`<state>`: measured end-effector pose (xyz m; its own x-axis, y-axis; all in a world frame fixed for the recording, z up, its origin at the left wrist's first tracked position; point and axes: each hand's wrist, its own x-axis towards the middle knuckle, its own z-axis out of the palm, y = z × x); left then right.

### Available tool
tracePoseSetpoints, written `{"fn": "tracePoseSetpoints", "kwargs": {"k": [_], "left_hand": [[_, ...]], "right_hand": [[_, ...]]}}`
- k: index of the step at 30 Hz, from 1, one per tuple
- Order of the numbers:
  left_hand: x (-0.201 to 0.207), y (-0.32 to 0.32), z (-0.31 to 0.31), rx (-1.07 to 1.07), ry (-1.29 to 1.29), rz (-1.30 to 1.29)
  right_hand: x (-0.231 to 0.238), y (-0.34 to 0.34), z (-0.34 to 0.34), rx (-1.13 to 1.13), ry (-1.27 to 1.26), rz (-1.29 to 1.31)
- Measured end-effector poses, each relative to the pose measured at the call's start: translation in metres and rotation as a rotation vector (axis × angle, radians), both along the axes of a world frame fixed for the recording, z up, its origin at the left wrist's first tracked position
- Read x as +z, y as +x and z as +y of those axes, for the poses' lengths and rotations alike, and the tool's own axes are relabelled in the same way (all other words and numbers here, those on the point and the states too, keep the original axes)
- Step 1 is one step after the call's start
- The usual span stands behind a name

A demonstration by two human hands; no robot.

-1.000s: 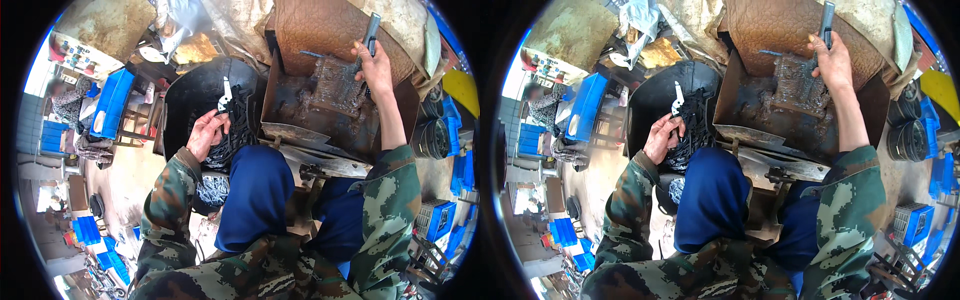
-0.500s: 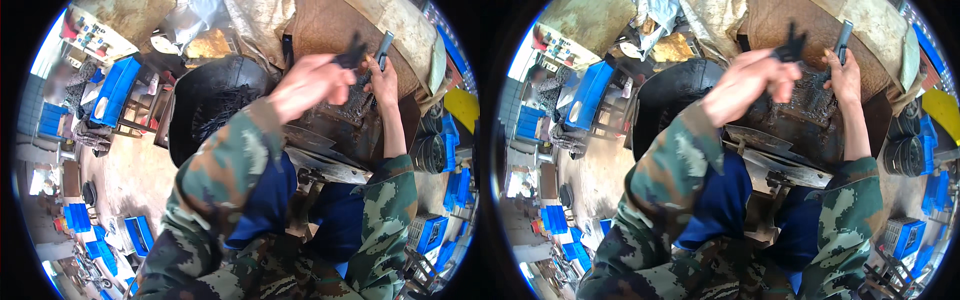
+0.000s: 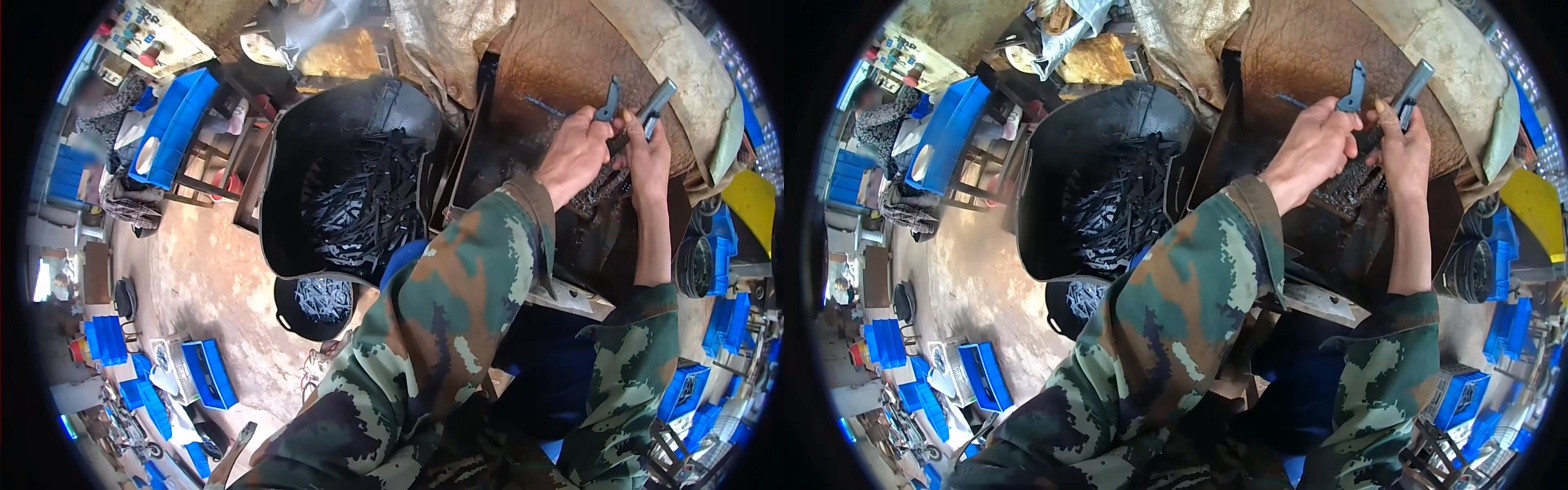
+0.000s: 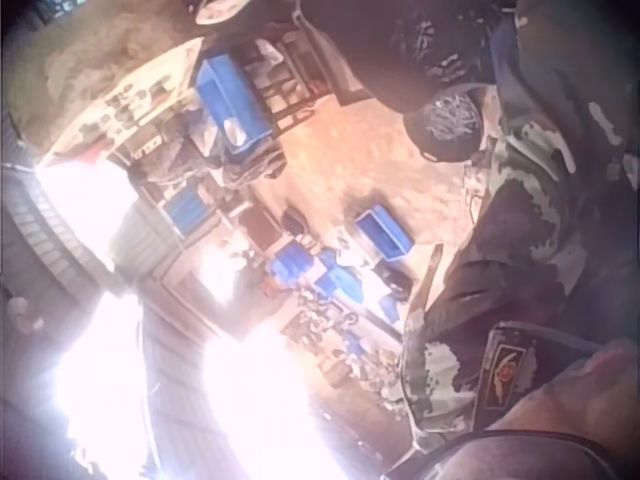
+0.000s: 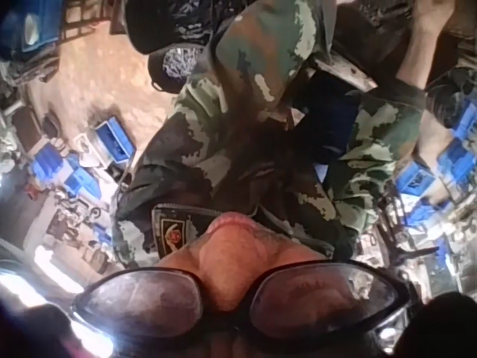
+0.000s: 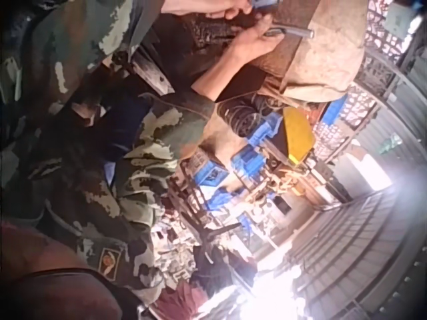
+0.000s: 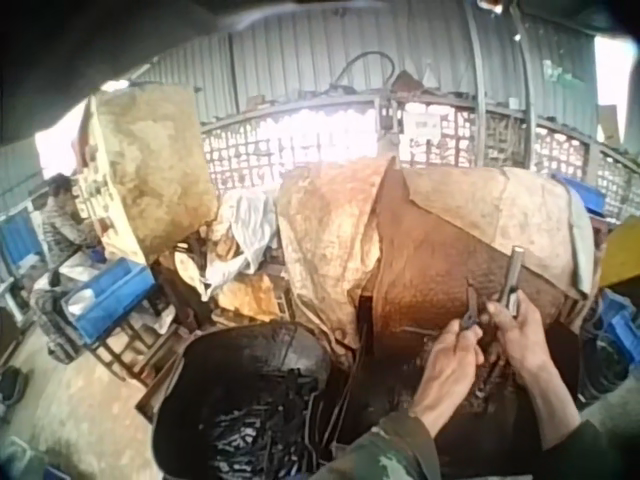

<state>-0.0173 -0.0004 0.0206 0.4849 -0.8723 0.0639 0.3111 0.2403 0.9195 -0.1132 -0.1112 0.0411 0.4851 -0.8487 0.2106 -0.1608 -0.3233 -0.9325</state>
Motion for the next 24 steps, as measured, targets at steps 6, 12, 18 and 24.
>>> {"fn": "tracePoseSetpoints", "kwargs": {"k": [6, 12, 18, 24], "left_hand": [[0.007, -0.018, -0.001, 0.073, 0.083, -0.287], [0.011, -0.02, -0.007, 0.086, 0.045, -0.288], [0.005, -0.022, -0.014, 0.1, 0.034, -0.19], [-0.009, -0.022, -0.02, 0.131, -0.011, -0.136]], "right_hand": [[-0.009, -0.007, -0.015, -0.009, -0.061, 0.017], [-0.008, -0.004, -0.014, 0.01, 0.024, -0.041], [-0.007, -0.006, -0.009, -0.036, -0.107, -0.025], [-0.008, -0.001, -0.01, -0.021, -0.07, 0.001]]}}
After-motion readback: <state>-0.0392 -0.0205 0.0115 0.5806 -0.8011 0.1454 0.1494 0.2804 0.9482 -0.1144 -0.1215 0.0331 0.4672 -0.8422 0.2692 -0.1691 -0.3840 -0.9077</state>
